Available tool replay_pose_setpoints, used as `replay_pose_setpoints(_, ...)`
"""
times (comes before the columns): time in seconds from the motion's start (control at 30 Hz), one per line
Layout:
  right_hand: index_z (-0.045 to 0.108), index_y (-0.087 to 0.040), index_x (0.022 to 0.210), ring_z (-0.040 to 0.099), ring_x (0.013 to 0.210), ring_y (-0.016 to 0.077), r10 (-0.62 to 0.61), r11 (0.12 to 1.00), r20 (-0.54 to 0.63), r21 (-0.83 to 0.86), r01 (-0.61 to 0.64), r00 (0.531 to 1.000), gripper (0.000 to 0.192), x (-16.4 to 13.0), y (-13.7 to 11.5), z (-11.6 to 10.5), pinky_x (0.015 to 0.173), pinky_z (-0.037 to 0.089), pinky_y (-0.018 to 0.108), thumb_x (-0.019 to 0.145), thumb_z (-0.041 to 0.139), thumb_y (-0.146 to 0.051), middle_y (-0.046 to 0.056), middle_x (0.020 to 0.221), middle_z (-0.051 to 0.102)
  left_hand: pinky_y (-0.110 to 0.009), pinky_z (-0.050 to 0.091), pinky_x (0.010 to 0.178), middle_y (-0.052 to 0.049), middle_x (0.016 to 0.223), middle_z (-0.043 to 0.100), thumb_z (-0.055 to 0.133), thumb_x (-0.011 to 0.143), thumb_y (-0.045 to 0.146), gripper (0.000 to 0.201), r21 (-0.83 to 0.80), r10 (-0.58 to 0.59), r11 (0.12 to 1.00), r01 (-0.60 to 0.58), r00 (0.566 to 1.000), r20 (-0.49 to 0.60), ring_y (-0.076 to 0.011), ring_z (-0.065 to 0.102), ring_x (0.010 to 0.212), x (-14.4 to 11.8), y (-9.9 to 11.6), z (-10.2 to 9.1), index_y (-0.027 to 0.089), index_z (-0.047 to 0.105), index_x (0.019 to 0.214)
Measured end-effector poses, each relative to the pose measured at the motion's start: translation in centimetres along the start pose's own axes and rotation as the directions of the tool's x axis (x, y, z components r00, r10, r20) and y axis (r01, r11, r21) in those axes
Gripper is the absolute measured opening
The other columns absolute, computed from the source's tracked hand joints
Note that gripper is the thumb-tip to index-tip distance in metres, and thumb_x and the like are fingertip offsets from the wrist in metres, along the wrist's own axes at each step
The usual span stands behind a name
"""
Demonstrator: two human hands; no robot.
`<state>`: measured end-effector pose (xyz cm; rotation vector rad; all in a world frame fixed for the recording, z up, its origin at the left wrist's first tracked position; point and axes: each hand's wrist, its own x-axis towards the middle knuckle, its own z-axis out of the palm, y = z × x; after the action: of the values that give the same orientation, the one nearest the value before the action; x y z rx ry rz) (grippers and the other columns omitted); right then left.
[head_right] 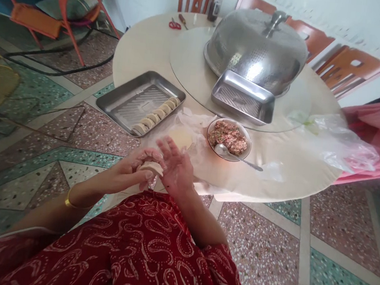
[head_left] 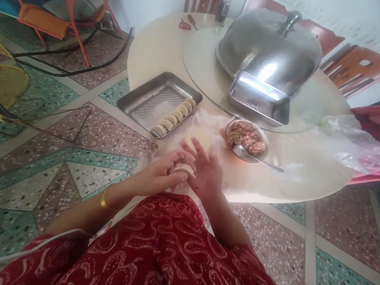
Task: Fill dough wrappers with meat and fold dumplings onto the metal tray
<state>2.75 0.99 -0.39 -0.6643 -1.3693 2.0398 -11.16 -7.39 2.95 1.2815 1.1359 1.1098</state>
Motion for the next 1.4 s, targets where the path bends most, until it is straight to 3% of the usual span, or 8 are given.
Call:
replay_pose_setpoints(0.07, 0.039, -0.023, 0.144, 0.071, 0.104, 0.0258, 0.143, 0.980, 0.126, 0.121, -0.158, 0.982, 0.067, 0.2, -0.2, 0.7, 0.079, 0.060, 0.049, 0.097, 0.006, -0.059, 0.015, 0.139, 0.059, -0.023, 0.048, 0.061, -0.004, 0.098, 0.064, 0.056, 0.092, 0.031, 0.024, 0.244, -0.004, 0.970, -0.013, 0.997, 0.071, -0.0125, 0.060, 0.070, -0.1, 0.6, -0.1, 0.022, 0.057, 0.113)
replay_pose_setpoints(0.17, 0.036, -0.025, 0.144, 0.069, 0.108, 0.0234, 0.175, 0.955, 0.207, 0.203, -0.218, 0.963, 0.069, 0.1, -0.1, 1.7, 0.082, 0.059, 0.047, 0.096, -0.001, -0.059, 0.013, 0.141, 0.058, -0.023, 0.043, 0.059, -0.002, 0.086, 0.066, 0.059, 0.090, 0.029, 0.023, 0.480, 0.015, 0.873, -0.082, 0.990, 0.140, -0.0140, 0.058, 0.069, -0.1, 1.4, -0.2, 0.021, 0.060, 0.112)
replay_pose_setpoints(0.47, 0.049, -0.020, 0.137, 0.069, 0.090, 0.0186, 0.181, 0.900, 0.110, 0.382, -0.209, 0.977, 0.070, -0.2, -1.1, 2.1, 0.076, 0.058, 0.037, 0.099, -0.002, -0.051, 0.011, 0.114, 0.071, -0.034, 0.045, 0.092, -0.005, 0.105, 0.073, 0.064, 0.089, 0.027, 0.017, 0.592, 0.273, 0.678, -0.436, 0.897, 0.349, -0.0226, 0.065, 0.101, 2.0, 2.3, -1.3, 0.024, 0.067, 0.106)
replay_pose_setpoints(0.63, 0.063, -0.021, 0.117, 0.057, 0.064, 0.0077, 0.267, 0.670, 0.110, 0.693, -0.266, 0.957, 0.062, 0.0, -1.4, 2.3, 0.057, 0.052, 0.020, 0.101, 0.009, -0.047, 0.001, 0.096, 0.071, -0.037, 0.044, 0.094, -0.002, 0.114, 0.073, 0.062, 0.092, 0.024, 0.018, 0.712, 0.482, 0.412, -0.569, 0.799, 0.359, -0.0206, 0.063, 0.106, 2.4, 2.2, -1.8, 0.025, 0.064, 0.110)
replay_pose_setpoints(0.77, 0.062, -0.019, 0.117, 0.061, 0.079, 0.0108, 0.231, 0.525, 0.176, 0.805, -0.275, 0.957, 0.059, 0.1, -1.3, 2.5, 0.062, 0.054, 0.022, 0.099, 0.016, -0.051, 0.002, 0.098, 0.072, -0.037, 0.047, 0.087, -0.003, 0.107, 0.074, 0.064, 0.092, 0.026, 0.022, 0.801, 0.562, 0.281, -0.528, 0.767, 0.309, -0.0195, 0.065, 0.099, 2.1, 1.9, -2.2, 0.023, 0.060, 0.114)
replay_pose_setpoints(1.1, 0.063, -0.021, 0.117, 0.050, 0.056, 0.0116, 0.298, 0.510, 0.166, 0.804, -0.304, 0.940, 0.060, 0.2, -1.9, 2.9, 0.055, 0.050, 0.023, 0.098, 0.019, -0.056, 0.001, 0.080, 0.068, -0.035, 0.044, 0.076, 0.004, 0.089, 0.071, 0.060, 0.093, 0.025, 0.003, 0.844, 0.651, 0.119, -0.523, 0.682, 0.332, -0.0171, 0.064, 0.085, 1.9, 1.9, -2.0, 0.025, 0.061, 0.095)
replay_pose_setpoints(1.33, 0.060, -0.021, 0.122, 0.051, 0.060, 0.0123, 0.313, 0.490, 0.173, 0.813, -0.315, 0.934, 0.054, 0.3, -1.2, 2.7, 0.049, 0.045, 0.022, 0.097, 0.027, -0.055, 0.002, 0.092, 0.069, -0.037, 0.046, 0.079, 0.003, 0.100, 0.073, 0.064, 0.090, 0.032, 0.013, 0.819, 0.528, 0.235, -0.523, 0.777, 0.344, -0.0195, 0.066, 0.090, 2.1, 2.1, -2.3, 0.028, 0.065, 0.103)
replay_pose_setpoints(1.4, 0.059, -0.019, 0.124, 0.049, 0.060, 0.0117, 0.318, 0.474, 0.173, 0.822, -0.315, 0.932, 0.054, 0.3, -1.2, 2.7, 0.048, 0.044, 0.022, 0.097, 0.028, -0.053, 0.003, 0.096, 0.069, -0.037, 0.046, 0.081, 0.004, 0.102, 0.073, 0.065, 0.090, 0.031, 0.009, 0.796, 0.507, 0.244, -0.553, 0.773, 0.381, -0.0199, 0.066, 0.092, 2.3, 2.3, -2.3, 0.030, 0.066, 0.099)
